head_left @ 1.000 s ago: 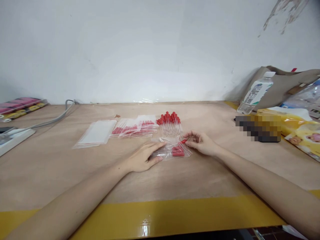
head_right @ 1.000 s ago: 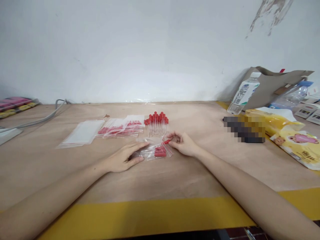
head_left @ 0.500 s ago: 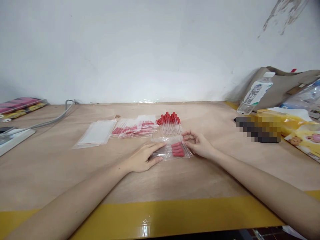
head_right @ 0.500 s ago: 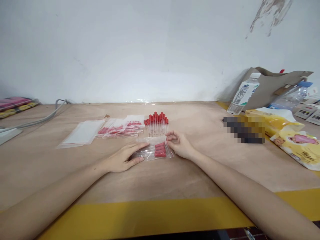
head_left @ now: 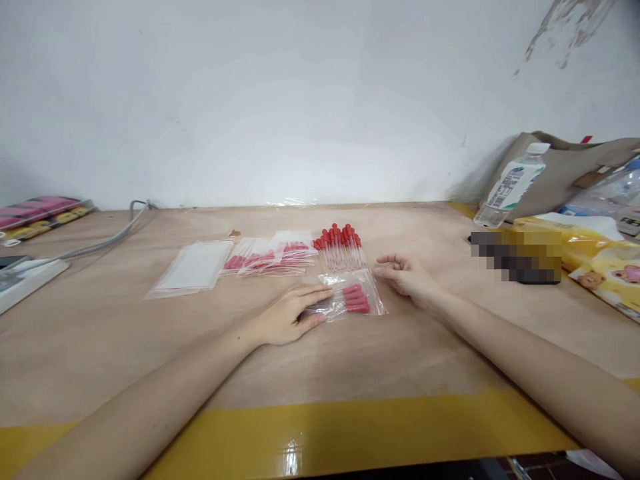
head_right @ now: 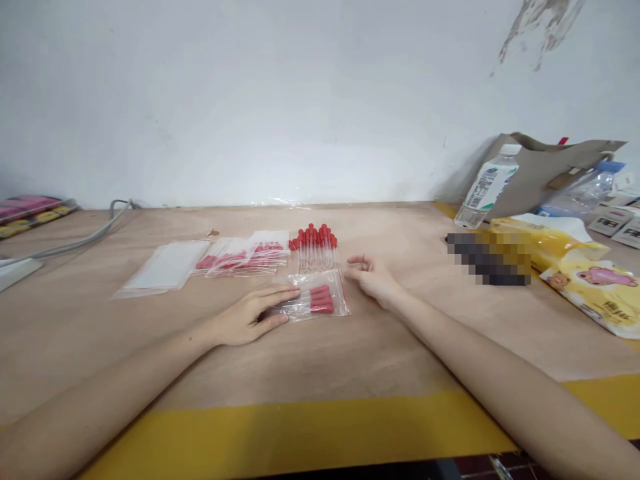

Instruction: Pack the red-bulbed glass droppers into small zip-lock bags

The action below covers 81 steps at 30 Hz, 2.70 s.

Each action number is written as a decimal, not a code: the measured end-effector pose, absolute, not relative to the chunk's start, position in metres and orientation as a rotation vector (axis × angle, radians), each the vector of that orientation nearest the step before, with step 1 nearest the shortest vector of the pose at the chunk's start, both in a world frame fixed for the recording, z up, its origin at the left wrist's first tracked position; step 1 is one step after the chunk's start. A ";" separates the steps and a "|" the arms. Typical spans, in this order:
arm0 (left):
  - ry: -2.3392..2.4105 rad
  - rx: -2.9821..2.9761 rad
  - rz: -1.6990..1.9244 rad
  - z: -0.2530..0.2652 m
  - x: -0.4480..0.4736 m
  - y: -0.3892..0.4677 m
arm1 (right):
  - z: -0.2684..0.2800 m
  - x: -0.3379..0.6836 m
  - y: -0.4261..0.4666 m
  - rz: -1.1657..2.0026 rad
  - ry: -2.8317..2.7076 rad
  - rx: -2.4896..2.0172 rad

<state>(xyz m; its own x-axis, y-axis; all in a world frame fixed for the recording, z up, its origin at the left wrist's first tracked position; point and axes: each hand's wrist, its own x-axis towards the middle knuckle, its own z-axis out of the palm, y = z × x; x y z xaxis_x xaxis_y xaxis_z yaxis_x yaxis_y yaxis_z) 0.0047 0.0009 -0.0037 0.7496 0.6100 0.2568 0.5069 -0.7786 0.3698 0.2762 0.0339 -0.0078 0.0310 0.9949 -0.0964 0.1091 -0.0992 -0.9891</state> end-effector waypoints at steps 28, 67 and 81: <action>0.854 2.654 0.550 -0.006 0.005 0.001 | 0.029 0.234 0.113 0.866 -1.350 -1.495; 0.870 2.639 0.548 -0.002 0.005 -0.003 | -0.016 0.271 0.020 1.332 -0.968 -1.069; 0.896 2.648 0.512 -0.002 0.005 -0.002 | -0.011 0.270 0.019 1.279 -1.458 -1.264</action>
